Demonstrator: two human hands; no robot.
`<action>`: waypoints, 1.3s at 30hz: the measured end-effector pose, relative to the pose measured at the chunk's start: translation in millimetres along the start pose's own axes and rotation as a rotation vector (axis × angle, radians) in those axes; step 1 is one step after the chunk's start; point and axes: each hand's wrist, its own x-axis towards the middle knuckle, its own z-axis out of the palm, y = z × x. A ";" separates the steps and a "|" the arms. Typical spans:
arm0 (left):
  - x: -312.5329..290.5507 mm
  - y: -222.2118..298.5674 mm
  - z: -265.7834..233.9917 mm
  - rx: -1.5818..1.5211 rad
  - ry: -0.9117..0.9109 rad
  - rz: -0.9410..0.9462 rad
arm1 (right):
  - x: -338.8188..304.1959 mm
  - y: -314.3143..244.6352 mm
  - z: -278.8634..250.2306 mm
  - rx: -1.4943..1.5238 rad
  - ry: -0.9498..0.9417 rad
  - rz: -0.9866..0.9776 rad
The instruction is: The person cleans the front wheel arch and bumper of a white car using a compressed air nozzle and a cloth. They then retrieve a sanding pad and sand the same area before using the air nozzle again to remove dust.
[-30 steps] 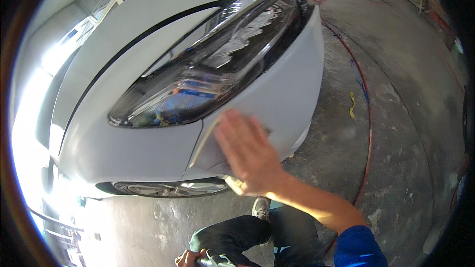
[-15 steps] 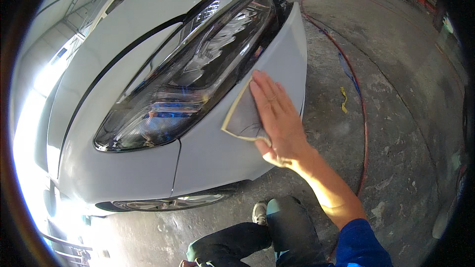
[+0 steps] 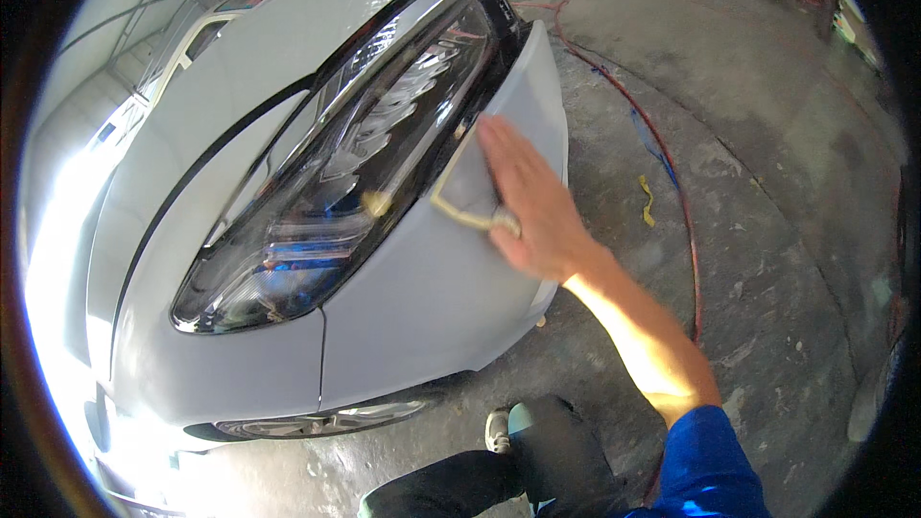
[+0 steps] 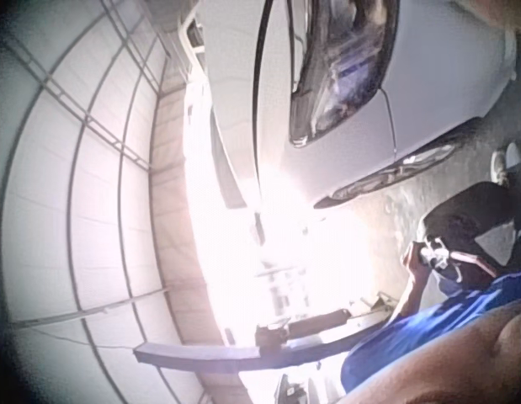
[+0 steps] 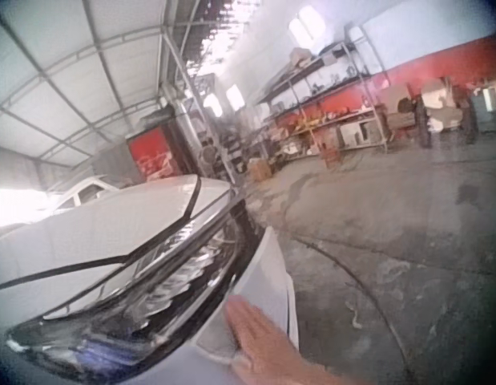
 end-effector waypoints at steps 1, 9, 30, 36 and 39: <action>-2.9 0.0 -2.0 0.012 0.012 -0.003 | -6.5 -19.1 7.0 0.036 -0.023 -0.016; 8.5 -0.4 1.2 -0.026 0.048 -0.026 | 6.0 32.4 5.8 0.011 0.015 0.075; -34.1 -72.7 3.3 0.103 0.151 0.112 | 33.6 90.1 17.1 0.190 0.140 0.326; -15.2 -42.3 12.3 0.090 0.097 0.008 | -36.1 -36.4 48.8 0.060 0.037 0.102; -8.1 -40.9 14.1 0.077 0.095 0.007 | -14.2 15.7 41.6 0.167 0.091 0.271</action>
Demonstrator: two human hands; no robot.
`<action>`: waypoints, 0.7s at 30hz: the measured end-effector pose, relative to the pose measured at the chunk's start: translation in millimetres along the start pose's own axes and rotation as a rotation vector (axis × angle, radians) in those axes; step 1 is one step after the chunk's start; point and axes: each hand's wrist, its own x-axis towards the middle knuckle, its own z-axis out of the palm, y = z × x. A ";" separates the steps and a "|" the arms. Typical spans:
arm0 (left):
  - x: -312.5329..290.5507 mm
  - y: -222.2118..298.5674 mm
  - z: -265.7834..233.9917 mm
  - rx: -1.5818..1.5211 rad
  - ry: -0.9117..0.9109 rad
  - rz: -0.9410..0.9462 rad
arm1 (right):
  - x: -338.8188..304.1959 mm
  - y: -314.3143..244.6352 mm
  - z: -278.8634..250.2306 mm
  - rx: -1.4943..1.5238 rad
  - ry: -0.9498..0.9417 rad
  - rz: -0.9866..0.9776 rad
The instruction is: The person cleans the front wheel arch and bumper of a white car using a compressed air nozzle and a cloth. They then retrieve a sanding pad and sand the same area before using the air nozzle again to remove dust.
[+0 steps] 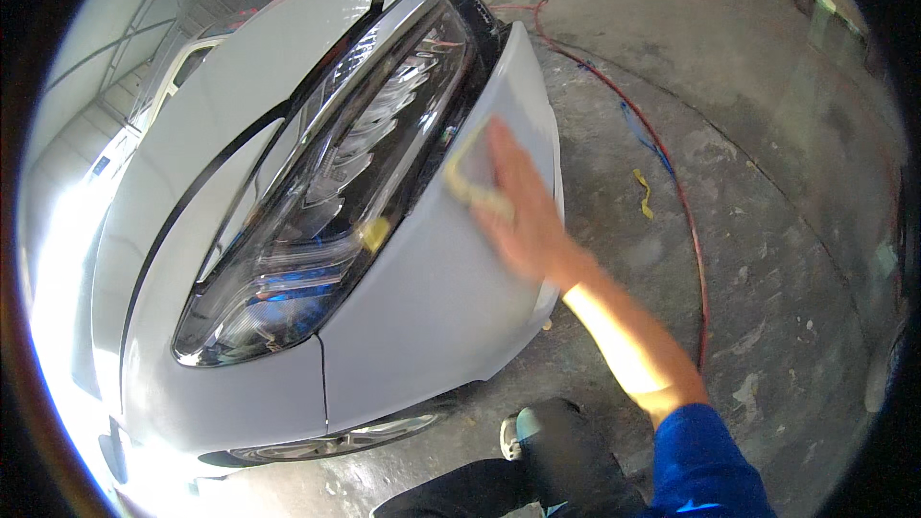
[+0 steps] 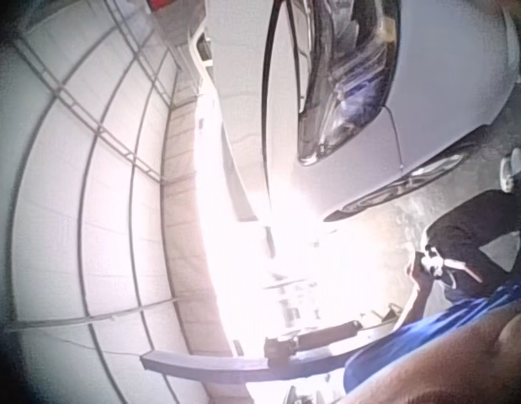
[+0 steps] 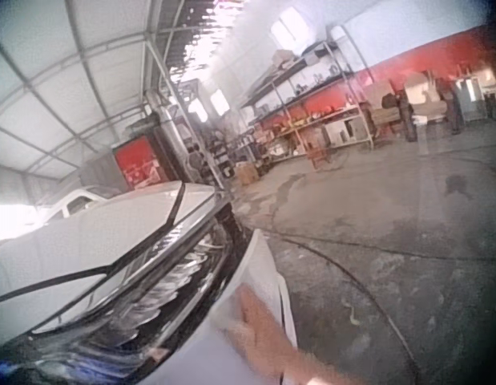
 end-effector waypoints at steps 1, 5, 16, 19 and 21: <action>4.1 -0.1 1.6 -0.009 0.005 0.008 | 21.2 22.8 -9.2 0.020 0.029 0.054; 18.4 2.0 8.9 -0.038 0.012 0.047 | 83.2 73.4 -43.9 0.049 0.183 0.262; -6.3 -26.7 4.3 0.093 0.036 0.137 | -83.3 -63.8 39.9 -0.115 -0.081 -0.217; -15.5 -41.3 1.3 0.136 0.027 0.178 | -37.7 -28.4 18.4 -0.063 0.024 -0.045; -7.6 -25.5 1.1 0.088 0.015 0.097 | 5.2 22.6 6.4 -0.008 0.067 0.123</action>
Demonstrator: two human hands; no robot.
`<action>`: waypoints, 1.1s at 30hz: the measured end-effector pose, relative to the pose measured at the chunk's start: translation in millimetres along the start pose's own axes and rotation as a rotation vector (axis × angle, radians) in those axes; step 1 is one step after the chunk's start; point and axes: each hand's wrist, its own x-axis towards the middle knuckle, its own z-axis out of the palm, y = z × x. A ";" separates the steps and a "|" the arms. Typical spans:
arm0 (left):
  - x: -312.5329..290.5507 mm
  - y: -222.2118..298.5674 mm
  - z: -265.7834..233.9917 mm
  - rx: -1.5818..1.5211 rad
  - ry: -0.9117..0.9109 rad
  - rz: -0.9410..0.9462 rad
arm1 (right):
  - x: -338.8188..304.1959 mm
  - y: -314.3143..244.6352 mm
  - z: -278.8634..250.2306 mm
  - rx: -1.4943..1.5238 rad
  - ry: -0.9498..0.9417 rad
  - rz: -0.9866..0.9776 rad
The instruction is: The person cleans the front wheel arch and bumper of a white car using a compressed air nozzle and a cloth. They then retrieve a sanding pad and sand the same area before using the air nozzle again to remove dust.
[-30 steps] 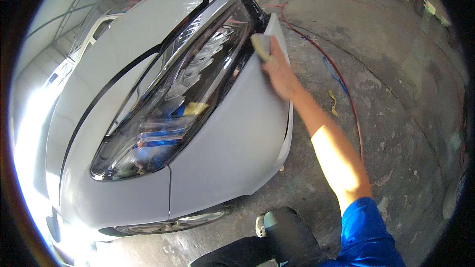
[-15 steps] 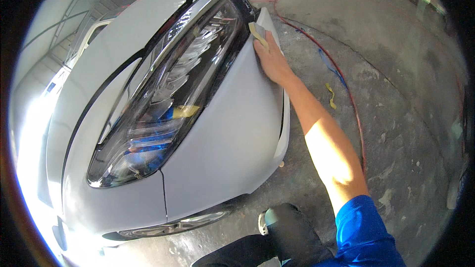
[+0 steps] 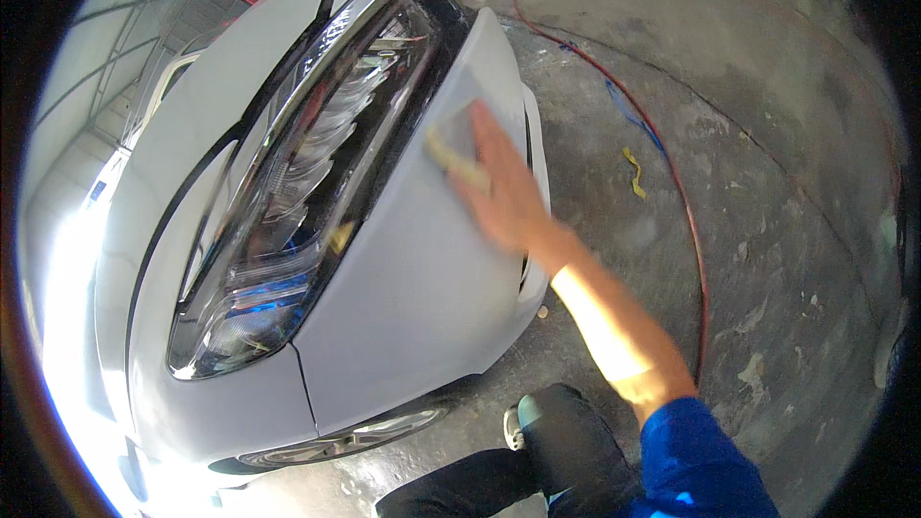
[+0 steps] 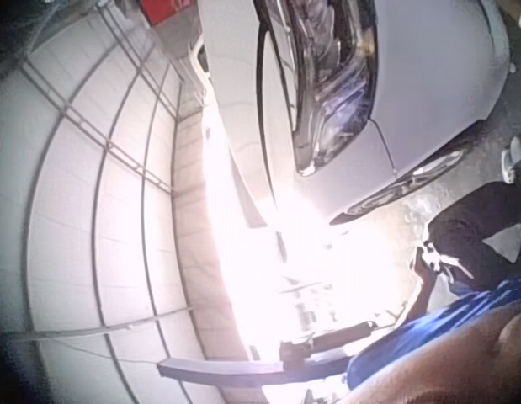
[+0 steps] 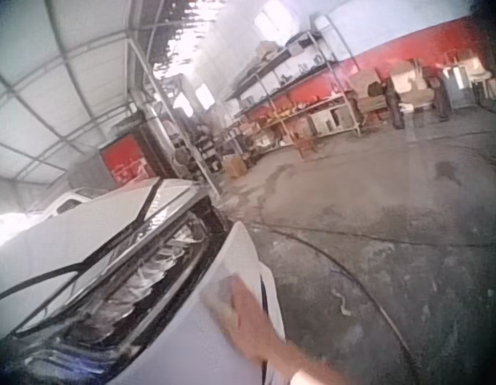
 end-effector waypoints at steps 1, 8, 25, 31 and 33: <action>4.3 6.0 -0.1 -0.025 -0.001 -0.029 | 24.1 23.2 -4.2 0.048 0.036 0.067; 1.9 13.8 -0.5 -0.137 -0.019 -0.219 | 25.5 22.7 3.1 -0.059 0.165 0.204; 27.8 38.4 -16.1 -0.089 -0.022 -0.142 | -23.9 -61.5 24.0 -0.009 0.269 0.094; 51.6 54.0 -7.4 -0.150 -0.057 0.001 | -163.3 -121.9 114.8 -0.141 0.066 -0.514; 44.7 52.5 -16.6 -0.132 -0.081 -0.035 | -167.1 -103.2 110.3 -0.235 -0.007 -0.722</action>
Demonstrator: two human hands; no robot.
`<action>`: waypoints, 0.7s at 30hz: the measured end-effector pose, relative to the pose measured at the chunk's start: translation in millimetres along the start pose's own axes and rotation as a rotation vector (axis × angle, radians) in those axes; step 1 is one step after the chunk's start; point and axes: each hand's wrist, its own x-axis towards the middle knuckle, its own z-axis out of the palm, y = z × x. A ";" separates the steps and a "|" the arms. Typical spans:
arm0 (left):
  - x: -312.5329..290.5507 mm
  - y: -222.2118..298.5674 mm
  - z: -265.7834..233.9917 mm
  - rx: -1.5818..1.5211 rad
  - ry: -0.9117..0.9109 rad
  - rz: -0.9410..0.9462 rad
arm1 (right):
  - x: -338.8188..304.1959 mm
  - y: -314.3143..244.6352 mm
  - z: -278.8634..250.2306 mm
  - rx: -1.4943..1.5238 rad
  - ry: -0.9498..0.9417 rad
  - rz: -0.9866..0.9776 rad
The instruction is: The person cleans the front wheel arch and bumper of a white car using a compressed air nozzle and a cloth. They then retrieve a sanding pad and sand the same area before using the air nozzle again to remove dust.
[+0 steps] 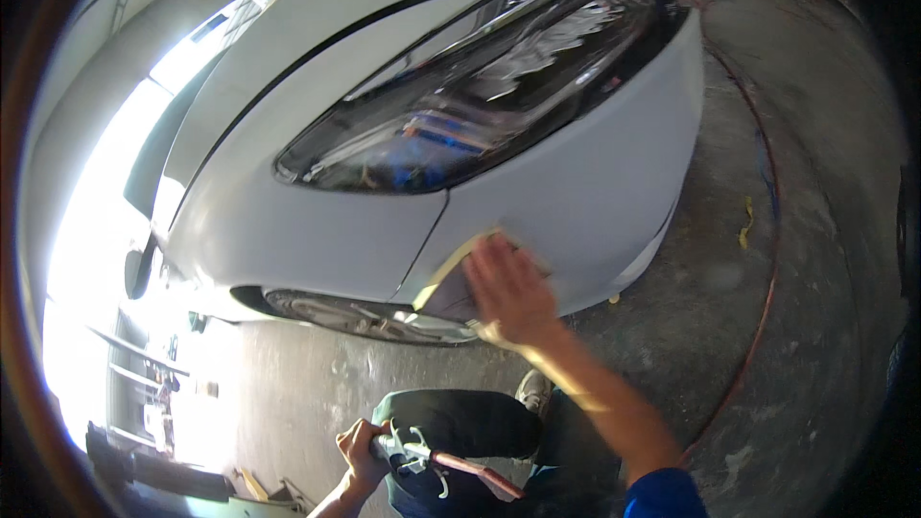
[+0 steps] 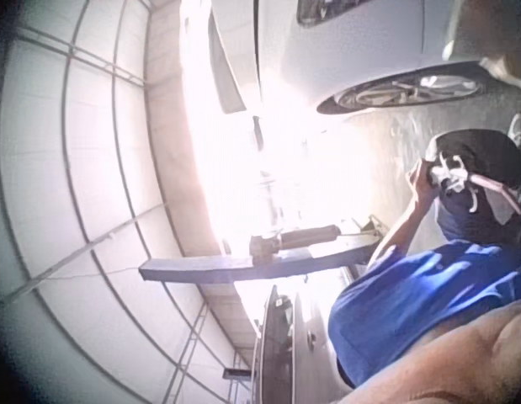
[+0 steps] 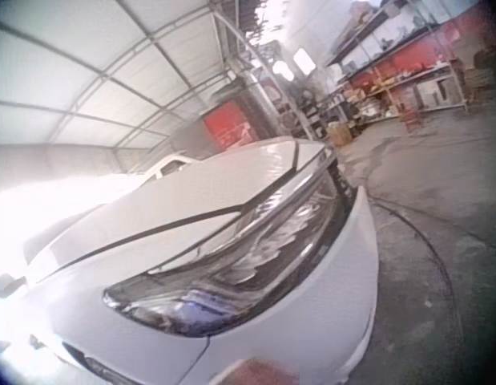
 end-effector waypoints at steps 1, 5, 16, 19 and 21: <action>0.4 0.3 -1.8 0.006 -0.024 -0.014 | 2.4 24.8 -8.3 0.018 0.035 0.041; -28.3 -12.4 -7.9 0.015 0.087 -0.029 | 28.5 101.4 -57.0 0.002 0.117 0.430; -40.7 1.9 -15.9 0.107 0.078 -0.077 | -17.5 -18.3 12.7 0.038 -0.135 -0.146; -40.3 -3.0 -17.9 0.098 0.094 -0.076 | -95.1 42.4 -5.6 0.041 -0.313 -0.159; -42.6 -8.5 -13.1 0.072 0.134 -0.068 | -104.7 54.9 -17.1 -0.040 -0.320 -0.236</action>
